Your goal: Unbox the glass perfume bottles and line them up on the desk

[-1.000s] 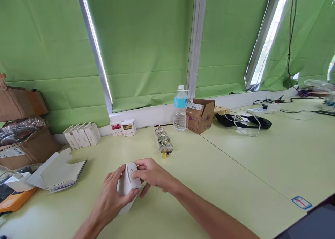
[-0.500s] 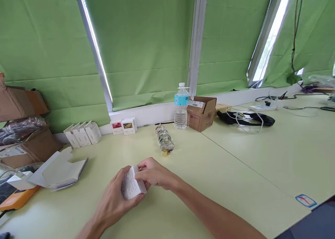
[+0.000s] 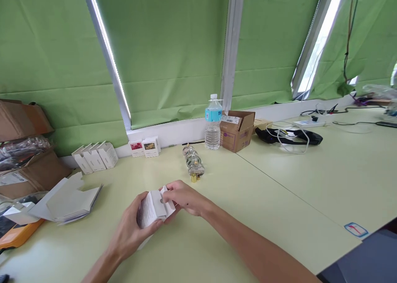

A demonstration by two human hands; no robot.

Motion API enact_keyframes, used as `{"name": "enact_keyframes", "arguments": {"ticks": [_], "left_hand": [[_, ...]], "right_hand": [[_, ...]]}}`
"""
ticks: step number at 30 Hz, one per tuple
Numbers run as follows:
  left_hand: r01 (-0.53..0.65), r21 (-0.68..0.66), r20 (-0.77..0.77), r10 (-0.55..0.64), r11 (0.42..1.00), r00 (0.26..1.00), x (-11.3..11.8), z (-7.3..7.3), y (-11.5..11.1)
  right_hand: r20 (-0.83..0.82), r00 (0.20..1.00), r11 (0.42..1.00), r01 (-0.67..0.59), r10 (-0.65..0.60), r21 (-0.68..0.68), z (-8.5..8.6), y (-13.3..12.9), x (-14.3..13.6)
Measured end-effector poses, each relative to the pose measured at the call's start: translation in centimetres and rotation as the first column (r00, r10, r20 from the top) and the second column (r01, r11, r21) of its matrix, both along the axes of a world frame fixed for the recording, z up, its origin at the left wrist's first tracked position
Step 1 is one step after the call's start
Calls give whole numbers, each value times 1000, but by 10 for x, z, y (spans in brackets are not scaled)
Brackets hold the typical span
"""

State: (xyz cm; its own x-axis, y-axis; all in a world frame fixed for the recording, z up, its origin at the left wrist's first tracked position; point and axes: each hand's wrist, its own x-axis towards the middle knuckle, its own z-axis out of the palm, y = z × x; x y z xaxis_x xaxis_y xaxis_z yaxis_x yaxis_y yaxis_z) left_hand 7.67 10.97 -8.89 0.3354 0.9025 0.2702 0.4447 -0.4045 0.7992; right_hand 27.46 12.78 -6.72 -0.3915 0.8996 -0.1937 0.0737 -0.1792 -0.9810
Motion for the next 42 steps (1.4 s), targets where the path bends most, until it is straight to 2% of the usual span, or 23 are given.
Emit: {"name": "enact_keyframes", "arguments": {"ticks": [2,4,7,9,13,17,19,20,24,26,30,34,36,38,42], "left_hand": [[-25,-3,26,25,1000,999,0,-1,1],[-64,6,40,64,998,997,1,-4,1],[-93,16,34,92,996,995,1,-8,1],[-90,25,30,90,996,996,2,-9,1],[-60,26,-10,60,998,998,0,-5,2],[7,7,-80,-7,1000,997,-2,-3,3],[24,16,-83,-22,1000,996,-3,-2,3],[28,22,-82,-26,999,996,-3,-1,3],[83,6,-122,-82,997,989,-3,3,2],[108,-4,-143,-107,994,984,-4,5,1],[123,9,-172,-119,992,978,-5,5,1],[126,-1,-213,-123,992,969,-8,4,2],[119,-5,-222,-117,993,968,-9,5,3],[119,-5,-224,-117,993,967,-9,5,3],[135,-7,-233,-133,991,963,-10,7,3]], "right_hand": [[106,990,995,83,-89,62,-7,4,2],[252,948,969,145,-194,199,-11,6,2],[383,868,884,123,-317,452,-9,3,-1],[378,845,813,106,-377,573,-4,-2,-4],[308,836,698,120,-455,706,5,-12,-11],[287,854,541,-8,-434,841,6,-19,-17],[313,865,499,-85,-393,862,5,-20,-18],[338,863,501,-118,-376,857,5,-19,-18],[477,836,584,-250,-272,772,2,-13,-11],[515,830,607,-299,-216,736,0,-11,-8],[555,805,622,-329,-208,710,-9,-12,-9],[556,811,678,-306,-181,668,-21,-12,-14],[525,839,672,-307,-143,674,-24,-11,-16],[484,867,640,-306,-117,704,-25,-10,-18],[431,893,606,-273,-129,747,-27,-10,-20]]}}
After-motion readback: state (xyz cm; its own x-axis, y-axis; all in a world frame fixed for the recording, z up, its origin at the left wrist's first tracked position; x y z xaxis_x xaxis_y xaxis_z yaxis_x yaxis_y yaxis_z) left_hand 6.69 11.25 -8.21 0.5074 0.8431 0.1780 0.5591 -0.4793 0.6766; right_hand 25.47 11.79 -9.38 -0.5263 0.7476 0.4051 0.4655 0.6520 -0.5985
